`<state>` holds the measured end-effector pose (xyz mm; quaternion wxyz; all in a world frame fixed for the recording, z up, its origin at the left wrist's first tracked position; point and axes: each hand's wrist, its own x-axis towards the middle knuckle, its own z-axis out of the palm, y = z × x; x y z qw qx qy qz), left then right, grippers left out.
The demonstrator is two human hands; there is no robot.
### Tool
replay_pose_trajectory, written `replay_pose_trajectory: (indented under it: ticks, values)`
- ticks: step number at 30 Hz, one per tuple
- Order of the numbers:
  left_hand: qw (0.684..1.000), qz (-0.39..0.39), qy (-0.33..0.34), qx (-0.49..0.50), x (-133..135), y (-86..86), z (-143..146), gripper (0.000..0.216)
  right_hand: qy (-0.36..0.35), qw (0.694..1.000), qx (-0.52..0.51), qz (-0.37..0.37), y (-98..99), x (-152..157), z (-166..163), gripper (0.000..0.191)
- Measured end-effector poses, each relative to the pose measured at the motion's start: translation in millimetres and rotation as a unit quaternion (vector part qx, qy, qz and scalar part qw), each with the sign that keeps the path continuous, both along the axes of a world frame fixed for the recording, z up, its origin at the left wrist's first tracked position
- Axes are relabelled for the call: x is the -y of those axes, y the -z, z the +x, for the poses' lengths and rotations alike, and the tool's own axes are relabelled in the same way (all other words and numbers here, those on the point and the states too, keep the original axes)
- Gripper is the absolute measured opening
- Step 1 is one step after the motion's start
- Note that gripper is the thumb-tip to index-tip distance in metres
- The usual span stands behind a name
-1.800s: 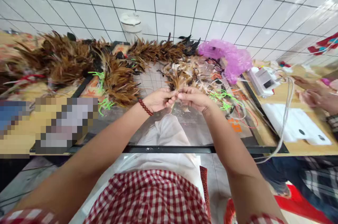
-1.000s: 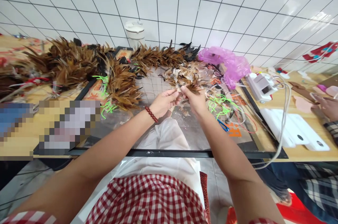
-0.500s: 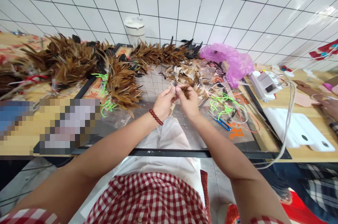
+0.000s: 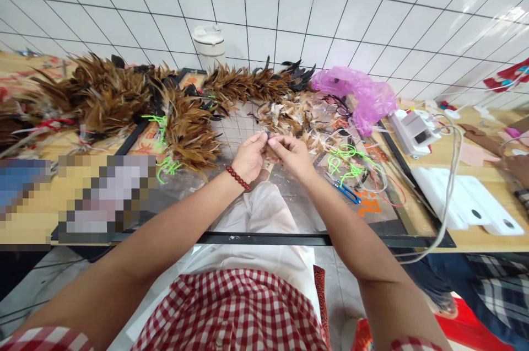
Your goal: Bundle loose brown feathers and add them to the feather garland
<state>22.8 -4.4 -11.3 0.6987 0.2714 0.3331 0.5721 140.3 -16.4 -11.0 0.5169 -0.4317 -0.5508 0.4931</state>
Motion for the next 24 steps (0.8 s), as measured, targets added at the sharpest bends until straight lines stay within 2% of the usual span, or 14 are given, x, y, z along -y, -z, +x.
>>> replay_pose_trajectory:
  ticks: [3,6,10,16,18,21,24]
  values:
    - [0.998,0.017,-0.022,-0.05,-4.0,0.5,-2.6,0.017,0.059,0.995,0.061,0.044,-3.3,-4.4,11.9,0.034]
    - [0.991,0.05,-0.001,-0.126,-3.2,0.1,-3.7,0.022,0.109,0.988,0.065,0.086,-5.6,-8.8,19.9,0.033]
    - [0.975,0.11,0.05,-0.186,1.5,0.4,-3.6,0.031,0.028,0.996,0.039,0.07,-5.9,-11.0,23.5,0.035]
    - [0.956,0.147,0.171,-0.188,2.5,-1.3,-7.6,0.035,-0.091,0.995,-0.018,-0.043,-10.7,-9.8,35.5,0.049]
    - [0.949,0.154,0.198,-0.191,2.5,-2.1,-8.5,0.032,-0.12,0.99,-0.024,-0.07,-12.7,-9.9,39.5,0.046]
    - [0.95,0.137,0.221,-0.175,3.9,-2.2,-7.9,0.025,-0.115,0.99,-0.039,-0.073,-11.3,-11.1,40.3,0.035]
    - [0.96,0.102,0.235,-0.113,5.5,-1.6,-6.5,0.026,-0.069,0.995,-0.05,-0.06,-5.7,-12.7,36.0,0.036]
